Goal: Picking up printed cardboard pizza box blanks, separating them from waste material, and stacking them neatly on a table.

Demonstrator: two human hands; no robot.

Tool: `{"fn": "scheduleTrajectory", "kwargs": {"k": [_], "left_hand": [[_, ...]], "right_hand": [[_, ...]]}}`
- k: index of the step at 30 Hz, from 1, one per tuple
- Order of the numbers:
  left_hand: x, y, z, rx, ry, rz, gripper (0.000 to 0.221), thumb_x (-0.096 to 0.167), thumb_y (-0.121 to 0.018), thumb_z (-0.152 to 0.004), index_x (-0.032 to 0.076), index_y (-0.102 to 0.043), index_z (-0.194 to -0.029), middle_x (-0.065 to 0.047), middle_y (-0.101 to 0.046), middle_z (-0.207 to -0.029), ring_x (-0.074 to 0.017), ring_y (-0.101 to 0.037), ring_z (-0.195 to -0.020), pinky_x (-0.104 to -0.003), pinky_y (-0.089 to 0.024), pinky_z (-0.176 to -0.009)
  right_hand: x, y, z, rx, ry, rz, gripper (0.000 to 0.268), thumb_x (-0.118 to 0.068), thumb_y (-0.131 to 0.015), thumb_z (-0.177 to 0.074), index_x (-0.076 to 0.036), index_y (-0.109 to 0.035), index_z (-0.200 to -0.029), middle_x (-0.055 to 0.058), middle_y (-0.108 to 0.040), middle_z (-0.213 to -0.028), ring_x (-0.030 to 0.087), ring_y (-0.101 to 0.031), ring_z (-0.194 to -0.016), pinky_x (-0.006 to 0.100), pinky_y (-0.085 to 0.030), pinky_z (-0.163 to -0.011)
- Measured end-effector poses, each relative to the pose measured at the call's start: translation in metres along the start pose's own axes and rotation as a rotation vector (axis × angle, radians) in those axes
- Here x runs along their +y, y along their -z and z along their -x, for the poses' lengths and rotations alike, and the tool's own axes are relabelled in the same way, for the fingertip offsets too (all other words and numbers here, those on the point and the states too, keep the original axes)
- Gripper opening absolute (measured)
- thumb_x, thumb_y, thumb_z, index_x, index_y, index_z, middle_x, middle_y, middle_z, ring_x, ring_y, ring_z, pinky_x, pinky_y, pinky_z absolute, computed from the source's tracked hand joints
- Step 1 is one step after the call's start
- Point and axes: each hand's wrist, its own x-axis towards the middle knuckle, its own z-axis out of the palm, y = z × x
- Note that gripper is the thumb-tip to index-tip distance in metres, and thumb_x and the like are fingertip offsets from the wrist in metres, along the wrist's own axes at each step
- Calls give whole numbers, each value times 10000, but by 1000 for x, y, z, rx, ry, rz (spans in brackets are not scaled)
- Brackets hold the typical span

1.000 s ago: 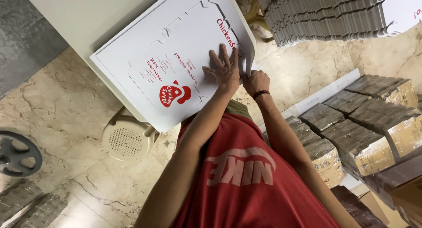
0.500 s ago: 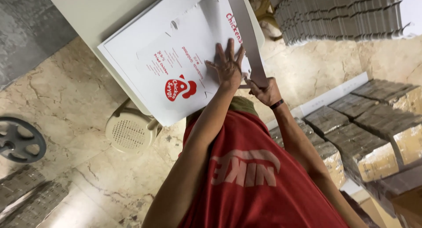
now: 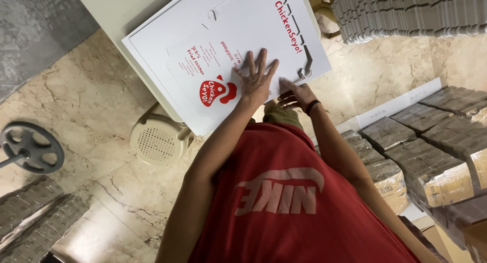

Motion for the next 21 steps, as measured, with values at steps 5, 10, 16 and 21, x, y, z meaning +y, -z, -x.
{"fn": "scheduleTrajectory", "kwargs": {"k": [5,10,16,21], "left_hand": [[4,15,9,-31,-17,-2,1021,0,-737,-884,362,-178,-1658,-200,137,-1689,-544,88,-1515,-952,-172,-956],[-1,33,12,-58,10,15,981,-57,-649,-911,397,-178,-1642,-171,92,-1706,-508,57,-1537,-923,-210,-1001],[-1,60,26,-27,31,-27,945,-42,-637,-916,404,-214,-1634,-137,26,-1720,-487,-8,-1552,-895,-252,-1026],[-28,39,3,-21,-42,273,671,-4,-618,-896,297,-540,-1491,-118,-189,-1688,-435,-160,-1535,-891,-340,-939]], "right_hand": [[15,-18,2,231,295,413,412,-379,-679,-999,24,-686,-913,200,-677,-746,386,-738,-713,542,-620,-656],[24,-17,7,279,1031,730,502,-224,-649,-1056,-163,-727,-564,34,-661,-518,286,-700,-574,406,-590,-632],[-24,-39,61,103,676,402,495,-235,-610,-1085,-62,-748,-643,127,-697,-588,234,-721,-575,362,-588,-661],[14,-15,21,62,293,-1,473,-375,-719,-1032,81,-731,-906,303,-705,-775,423,-748,-712,586,-641,-681]]}}
